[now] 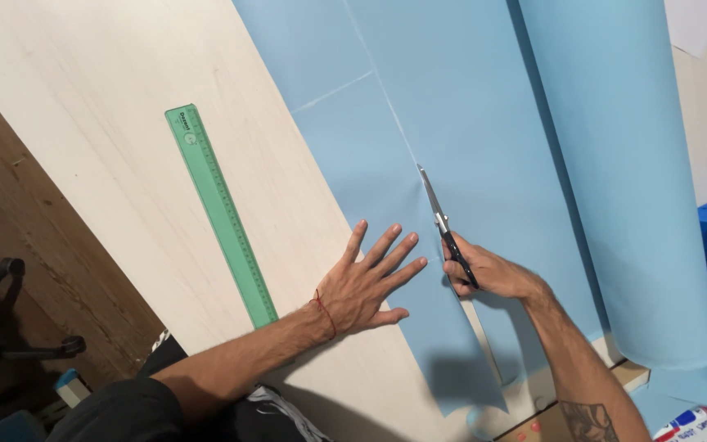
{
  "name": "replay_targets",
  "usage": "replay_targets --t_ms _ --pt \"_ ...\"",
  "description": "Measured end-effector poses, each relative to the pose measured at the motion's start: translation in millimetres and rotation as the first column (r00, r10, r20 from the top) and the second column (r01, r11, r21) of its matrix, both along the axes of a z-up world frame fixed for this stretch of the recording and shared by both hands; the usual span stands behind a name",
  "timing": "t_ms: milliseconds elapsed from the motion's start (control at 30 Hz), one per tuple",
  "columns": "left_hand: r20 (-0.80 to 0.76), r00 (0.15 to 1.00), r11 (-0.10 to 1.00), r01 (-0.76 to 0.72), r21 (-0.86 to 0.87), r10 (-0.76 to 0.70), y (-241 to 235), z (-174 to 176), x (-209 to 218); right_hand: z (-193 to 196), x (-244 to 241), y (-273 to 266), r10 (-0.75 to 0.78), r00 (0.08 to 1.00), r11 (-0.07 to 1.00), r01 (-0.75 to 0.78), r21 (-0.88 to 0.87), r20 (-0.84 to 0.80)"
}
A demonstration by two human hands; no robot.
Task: Measuring and cutting a strip of blue material using a ruler, pencil, and scissors on a workshop table.
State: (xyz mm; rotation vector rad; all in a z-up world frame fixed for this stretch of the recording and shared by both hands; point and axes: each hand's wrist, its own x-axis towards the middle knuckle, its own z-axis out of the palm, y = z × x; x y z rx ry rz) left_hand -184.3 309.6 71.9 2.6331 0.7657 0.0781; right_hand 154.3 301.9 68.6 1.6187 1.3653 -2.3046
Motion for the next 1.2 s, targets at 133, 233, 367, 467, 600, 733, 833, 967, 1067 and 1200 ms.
replay_targets --t_ms 133,233,367,467,600,733,833,967,1067,1200 --pt "-0.002 1.000 1.000 -0.012 0.007 0.012 0 -2 0 14 -7 13 0.004 1.000 1.000 -0.004 -0.011 0.012" --pt "0.005 1.000 1.000 -0.020 0.019 0.020 1 -3 -1 15 -8 18 -0.001 1.000 1.000 0.001 -0.019 0.002" --pt "0.015 1.000 0.999 -0.018 0.033 0.018 2 -2 -1 21 -12 29 -0.004 1.000 1.000 0.004 -0.007 -0.001" --pt "0.011 1.000 1.000 -0.013 0.027 0.013 4 1 -3 22 -15 33 -0.007 1.000 1.000 0.007 -0.009 0.006" --pt "-0.005 1.000 1.000 0.002 0.019 -0.002 5 2 -3 19 -14 36 0.001 1.000 1.000 -0.001 -0.016 0.018" --pt "-0.015 1.000 1.000 0.006 0.016 -0.006 6 2 -3 27 -22 48 0.016 1.000 1.000 -0.016 -0.021 0.027" --pt "-0.020 1.000 1.000 0.011 0.021 -0.011 7 3 -4 24 -22 52 0.023 0.999 1.000 -0.023 -0.010 0.036" --pt "-0.019 1.000 1.000 0.009 0.016 -0.009 6 3 -3 21 -22 53 0.004 1.000 1.000 -0.004 -0.001 0.021" --pt "-0.015 1.000 1.000 0.008 0.019 -0.008 7 2 -3 19 -22 56 0.004 1.000 1.000 -0.004 0.004 0.019" --pt "-0.016 1.000 1.000 0.016 0.017 -0.016 6 1 -4 19 -25 60 -0.002 1.000 1.000 0.002 0.008 0.006"
